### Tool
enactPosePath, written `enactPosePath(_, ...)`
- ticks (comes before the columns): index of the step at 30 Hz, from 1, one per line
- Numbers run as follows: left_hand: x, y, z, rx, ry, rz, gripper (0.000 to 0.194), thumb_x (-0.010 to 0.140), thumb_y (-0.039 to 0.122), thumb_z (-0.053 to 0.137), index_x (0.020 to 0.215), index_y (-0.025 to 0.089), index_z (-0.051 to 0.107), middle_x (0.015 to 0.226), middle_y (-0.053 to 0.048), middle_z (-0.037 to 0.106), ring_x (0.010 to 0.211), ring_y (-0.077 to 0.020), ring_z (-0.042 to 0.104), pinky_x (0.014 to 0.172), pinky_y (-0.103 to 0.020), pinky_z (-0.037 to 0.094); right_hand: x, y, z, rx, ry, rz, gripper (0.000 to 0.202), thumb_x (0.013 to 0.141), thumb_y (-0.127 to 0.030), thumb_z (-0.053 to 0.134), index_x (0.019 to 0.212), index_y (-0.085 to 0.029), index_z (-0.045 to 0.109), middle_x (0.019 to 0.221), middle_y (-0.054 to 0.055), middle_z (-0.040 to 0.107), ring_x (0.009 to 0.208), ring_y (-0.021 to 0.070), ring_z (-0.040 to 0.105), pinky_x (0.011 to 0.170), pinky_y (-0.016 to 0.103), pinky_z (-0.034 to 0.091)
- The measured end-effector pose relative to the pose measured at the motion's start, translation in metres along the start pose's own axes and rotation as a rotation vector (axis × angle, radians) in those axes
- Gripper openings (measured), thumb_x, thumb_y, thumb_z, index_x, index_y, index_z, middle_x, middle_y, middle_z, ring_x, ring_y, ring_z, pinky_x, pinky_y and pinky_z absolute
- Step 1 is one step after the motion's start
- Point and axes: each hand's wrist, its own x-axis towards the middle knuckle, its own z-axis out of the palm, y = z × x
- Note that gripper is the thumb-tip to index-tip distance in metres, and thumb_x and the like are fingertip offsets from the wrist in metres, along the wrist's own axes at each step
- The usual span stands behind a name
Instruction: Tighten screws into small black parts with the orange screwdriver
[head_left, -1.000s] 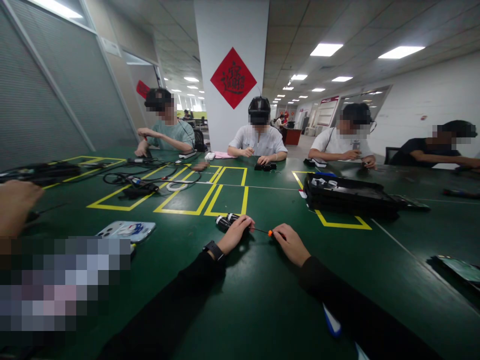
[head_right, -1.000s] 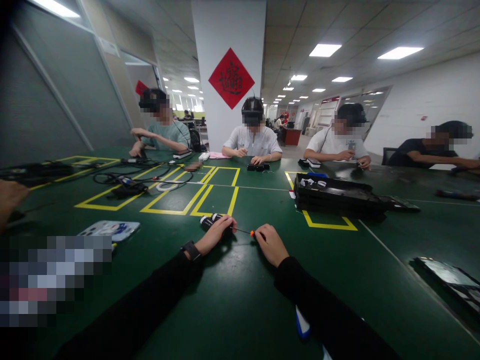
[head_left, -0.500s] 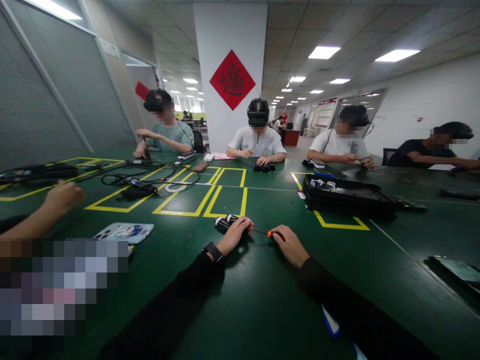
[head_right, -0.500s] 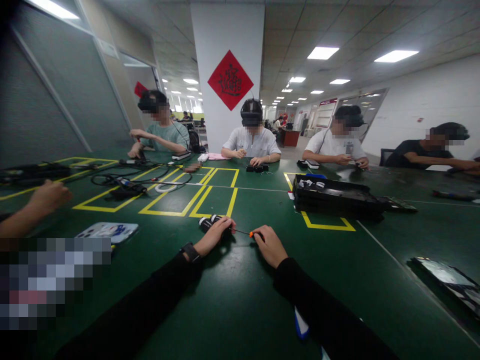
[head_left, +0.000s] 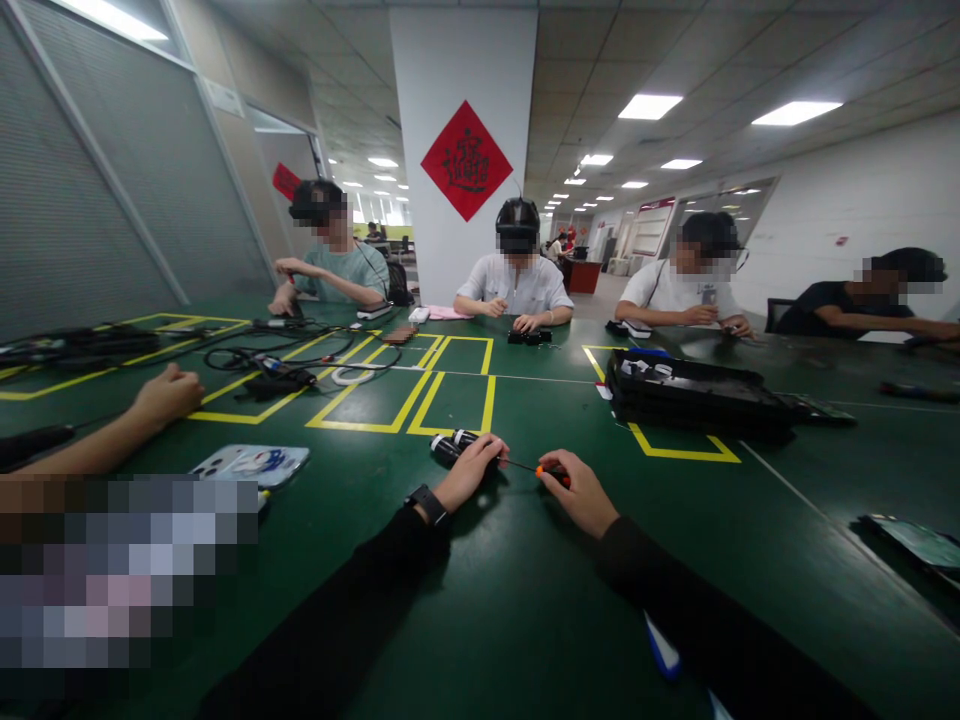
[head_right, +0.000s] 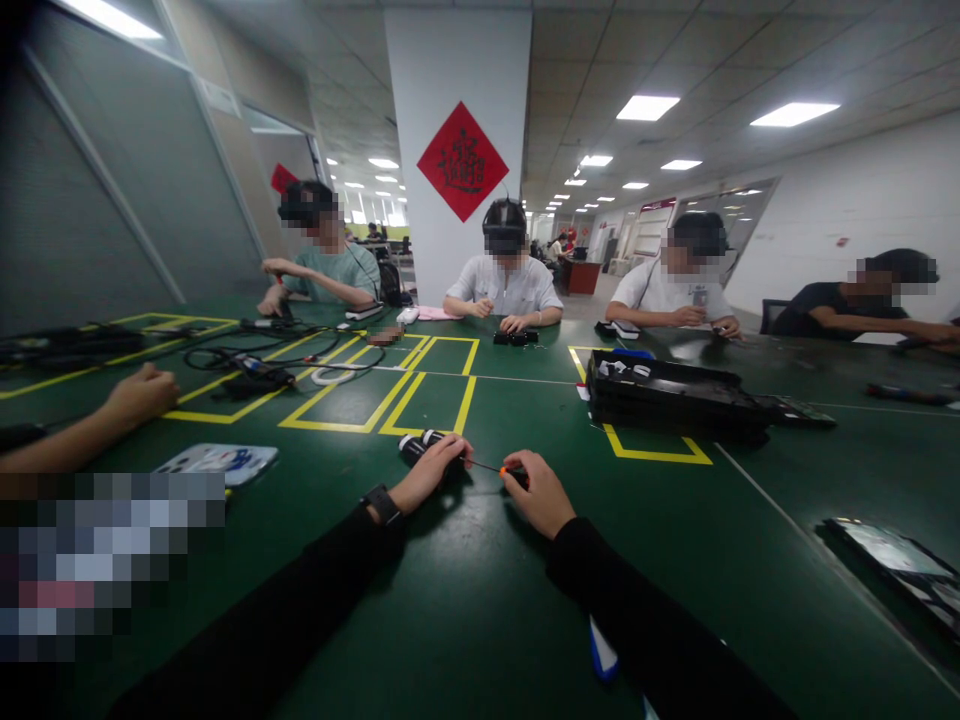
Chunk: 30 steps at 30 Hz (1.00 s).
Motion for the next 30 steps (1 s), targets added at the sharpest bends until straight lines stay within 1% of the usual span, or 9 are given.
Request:
enactPosePath(2, 0.0008, -0.0017, -0.0001, -0.018, -0.003, 0.003, 0.032, 0.082, 0.042, 0.037, 0.079, 0.015, 0.053, 0.072, -0.002, 0.055, 0.071, -0.0137, 0.051, 0.072, -0.027, 0.04, 0.0009, 0.0007, -0.0006, -0.016, 0.0, -0.01, 0.017, 0.082, -0.023, 0.042, 0.083, -0.018, 0.058, 0.084, 0.004, 0.057, 0.082, 0.0156, 0.051, 0.076, 0.03, 0.039)
enactPosePath(4, 0.0014, -0.0026, 0.0, -0.015, 0.007, -0.004, 0.032, 0.082, 0.043, 0.037, 0.078, 0.015, 0.053, 0.072, -0.002, 0.055, 0.071, -0.0138, 0.052, 0.072, -0.028, 0.04, 0.0017, 0.0017, -0.001, -0.035, -0.004, -0.016, 0.021, 0.084, -0.022, 0.039, 0.078, -0.017, 0.059, 0.08, 0.004, 0.057, 0.08, 0.0156, 0.051, 0.076, 0.03, 0.039)
enactPosePath(10, 0.0019, -0.0035, 0.0002, -0.021, 0.013, -0.039, 0.033, 0.081, 0.044, 0.038, 0.079, 0.015, 0.053, 0.073, -0.002, 0.055, 0.073, -0.0138, 0.053, 0.073, -0.027, 0.041, 0.0022, 0.0031, -0.0003, -0.05, -0.01, -0.035, 0.016, 0.08, -0.02, 0.044, 0.077, -0.018, 0.06, 0.08, 0.004, 0.056, 0.08, 0.016, 0.05, 0.075, 0.03, 0.039)
enactPosePath(15, 0.0027, -0.0069, -0.0011, -0.059, 0.005, -0.021, 0.031, 0.081, 0.043, 0.039, 0.079, 0.015, 0.053, 0.073, -0.002, 0.055, 0.071, -0.013, 0.052, 0.072, -0.027, 0.04, 0.0011, 0.0037, 0.0015, -0.049, 0.004, -0.037, 0.008, 0.075, -0.019, 0.049, 0.077, -0.018, 0.057, 0.082, 0.004, 0.055, 0.079, 0.0159, 0.05, 0.074, 0.029, 0.039)
enactPosePath(20, 0.0019, -0.0053, -0.0011, -0.061, -0.003, -0.022, 0.031, 0.081, 0.042, 0.038, 0.079, 0.015, 0.053, 0.072, -0.002, 0.055, 0.072, -0.0132, 0.052, 0.071, -0.027, 0.04, -0.0006, 0.004, 0.0026, -0.048, 0.011, 0.003, 0.011, 0.072, -0.021, 0.053, 0.083, -0.018, 0.054, 0.083, 0.003, 0.055, 0.077, 0.0156, 0.05, 0.071, 0.029, 0.04)
enactPosePath(23, 0.0009, -0.0033, -0.0008, -0.037, 0.001, -0.023, 0.031, 0.081, 0.043, 0.038, 0.079, 0.015, 0.053, 0.072, -0.001, 0.055, 0.072, -0.0134, 0.052, 0.072, -0.027, 0.04, -0.0004, 0.0034, 0.0011, -0.052, 0.001, 0.016, 0.011, 0.075, -0.024, 0.051, 0.083, -0.018, 0.054, 0.083, 0.003, 0.055, 0.078, 0.0156, 0.05, 0.071, 0.029, 0.039)
enactPosePath(26, 0.0005, -0.0026, -0.0008, -0.008, 0.009, -0.019, 0.032, 0.081, 0.043, 0.038, 0.079, 0.015, 0.054, 0.073, -0.002, 0.056, 0.073, -0.0138, 0.052, 0.073, -0.027, 0.04, 0.0007, 0.0022, -0.0009, -0.063, -0.024, -0.006, 0.013, 0.08, -0.024, 0.045, 0.079, -0.018, 0.057, 0.082, 0.003, 0.056, 0.08, 0.0158, 0.049, 0.074, 0.029, 0.038)
enactPosePath(28, 0.0004, -0.0026, -0.0009, -0.003, 0.01, -0.009, 0.032, 0.082, 0.043, 0.037, 0.079, 0.015, 0.053, 0.073, -0.002, 0.055, 0.073, -0.0139, 0.052, 0.073, -0.027, 0.04, 0.0013, 0.0019, -0.0013, -0.073, -0.041, -0.028, 0.016, 0.081, -0.022, 0.043, 0.076, -0.018, 0.057, 0.081, 0.004, 0.056, 0.081, 0.0159, 0.049, 0.076, 0.03, 0.037)
enactPosePath(30, 0.0003, -0.0023, -0.001, -0.002, 0.006, -0.001, 0.032, 0.082, 0.042, 0.036, 0.08, 0.015, 0.053, 0.072, -0.002, 0.055, 0.072, -0.0137, 0.051, 0.072, -0.027, 0.04, 0.0015, 0.0024, -0.0007, -0.08, -0.039, -0.03, 0.012, 0.079, -0.021, 0.046, 0.077, -0.018, 0.057, 0.082, 0.004, 0.056, 0.081, 0.0158, 0.049, 0.075, 0.03, 0.038)
